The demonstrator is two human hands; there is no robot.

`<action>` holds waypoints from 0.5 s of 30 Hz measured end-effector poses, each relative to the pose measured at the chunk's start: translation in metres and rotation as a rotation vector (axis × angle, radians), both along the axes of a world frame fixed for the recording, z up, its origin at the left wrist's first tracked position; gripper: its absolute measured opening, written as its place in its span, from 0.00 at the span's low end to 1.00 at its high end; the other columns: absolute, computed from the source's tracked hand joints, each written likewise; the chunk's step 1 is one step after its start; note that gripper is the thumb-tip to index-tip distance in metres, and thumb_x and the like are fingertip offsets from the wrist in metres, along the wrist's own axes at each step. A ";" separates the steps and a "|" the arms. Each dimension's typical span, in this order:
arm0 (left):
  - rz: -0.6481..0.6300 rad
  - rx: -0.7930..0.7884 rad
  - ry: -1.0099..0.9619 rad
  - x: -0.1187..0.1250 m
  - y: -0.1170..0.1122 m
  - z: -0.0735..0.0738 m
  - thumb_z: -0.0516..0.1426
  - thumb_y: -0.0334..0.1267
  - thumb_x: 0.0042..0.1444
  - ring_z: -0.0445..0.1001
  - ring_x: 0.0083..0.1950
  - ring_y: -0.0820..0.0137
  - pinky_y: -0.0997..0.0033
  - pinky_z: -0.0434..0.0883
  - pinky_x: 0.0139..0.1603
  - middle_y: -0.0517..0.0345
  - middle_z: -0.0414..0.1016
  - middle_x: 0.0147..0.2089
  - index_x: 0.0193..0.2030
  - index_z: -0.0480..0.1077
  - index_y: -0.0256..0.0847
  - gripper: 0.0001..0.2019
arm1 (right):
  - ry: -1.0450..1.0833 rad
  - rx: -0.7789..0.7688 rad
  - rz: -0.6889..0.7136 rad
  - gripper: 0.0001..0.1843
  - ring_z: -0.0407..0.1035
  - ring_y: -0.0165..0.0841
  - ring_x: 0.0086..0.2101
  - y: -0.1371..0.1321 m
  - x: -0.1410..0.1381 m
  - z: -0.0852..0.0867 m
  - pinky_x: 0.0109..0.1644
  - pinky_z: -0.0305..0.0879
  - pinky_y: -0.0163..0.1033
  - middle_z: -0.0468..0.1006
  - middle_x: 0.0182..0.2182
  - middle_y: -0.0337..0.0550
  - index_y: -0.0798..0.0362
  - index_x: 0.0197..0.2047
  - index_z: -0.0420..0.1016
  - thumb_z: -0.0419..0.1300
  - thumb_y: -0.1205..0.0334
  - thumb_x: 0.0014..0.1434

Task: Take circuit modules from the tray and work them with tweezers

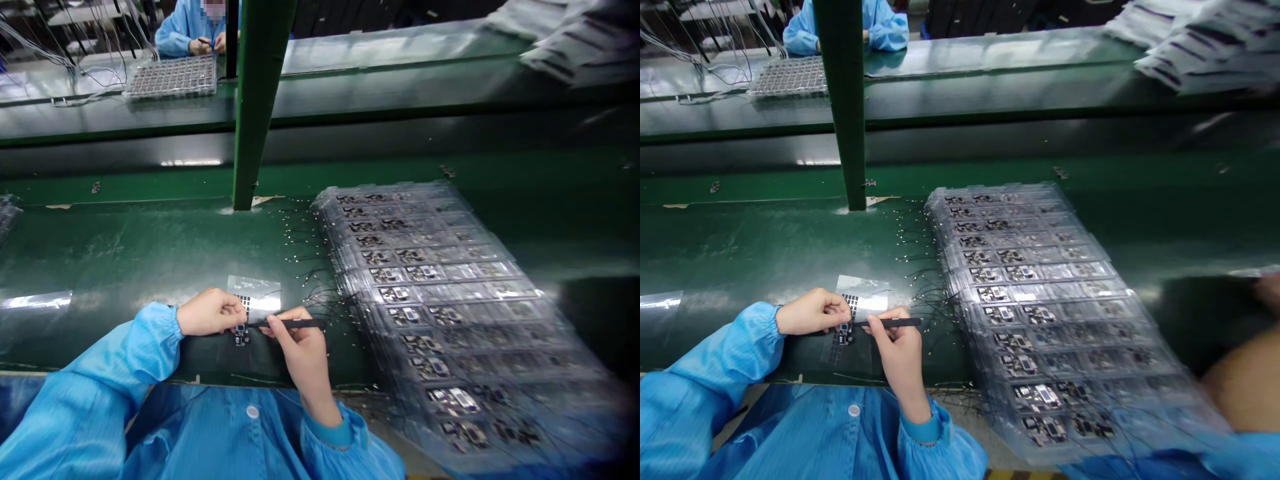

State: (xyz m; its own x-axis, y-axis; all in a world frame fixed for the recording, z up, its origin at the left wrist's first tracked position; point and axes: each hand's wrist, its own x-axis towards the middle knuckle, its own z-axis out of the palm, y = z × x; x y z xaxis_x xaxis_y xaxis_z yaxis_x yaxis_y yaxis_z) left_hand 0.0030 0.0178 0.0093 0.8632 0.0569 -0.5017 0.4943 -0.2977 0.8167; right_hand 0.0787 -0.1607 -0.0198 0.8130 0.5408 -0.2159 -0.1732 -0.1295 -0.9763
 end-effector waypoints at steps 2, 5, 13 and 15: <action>0.000 0.000 0.005 0.000 0.000 0.000 0.56 0.41 0.52 0.70 0.25 0.74 0.79 0.65 0.25 0.61 0.72 0.24 0.32 0.72 0.35 0.10 | -0.004 -0.001 0.005 0.17 0.74 0.32 0.27 0.000 0.000 0.000 0.33 0.72 0.34 0.75 0.23 0.40 0.55 0.29 0.67 0.64 0.50 0.52; -0.002 0.001 -0.001 0.000 0.000 0.000 0.56 0.41 0.52 0.70 0.25 0.75 0.79 0.65 0.25 0.61 0.72 0.24 0.32 0.72 0.35 0.10 | -0.007 0.002 0.008 0.16 0.74 0.31 0.27 0.000 -0.001 0.000 0.33 0.71 0.33 0.75 0.23 0.40 0.55 0.29 0.67 0.63 0.51 0.53; 0.009 0.003 -0.022 0.001 -0.001 0.003 0.56 0.39 0.51 0.70 0.26 0.75 0.79 0.66 0.28 0.62 0.71 0.23 0.30 0.71 0.35 0.08 | -0.023 -0.002 0.001 0.16 0.74 0.33 0.26 -0.001 0.000 0.000 0.32 0.72 0.35 0.75 0.22 0.40 0.54 0.29 0.67 0.63 0.50 0.53; 0.004 0.007 -0.018 0.001 -0.001 0.005 0.56 0.39 0.51 0.69 0.25 0.76 0.79 0.66 0.28 0.62 0.71 0.23 0.30 0.71 0.35 0.08 | -0.023 -0.002 0.001 0.16 0.74 0.33 0.26 -0.001 0.000 0.000 0.32 0.72 0.35 0.75 0.22 0.40 0.54 0.29 0.67 0.63 0.50 0.53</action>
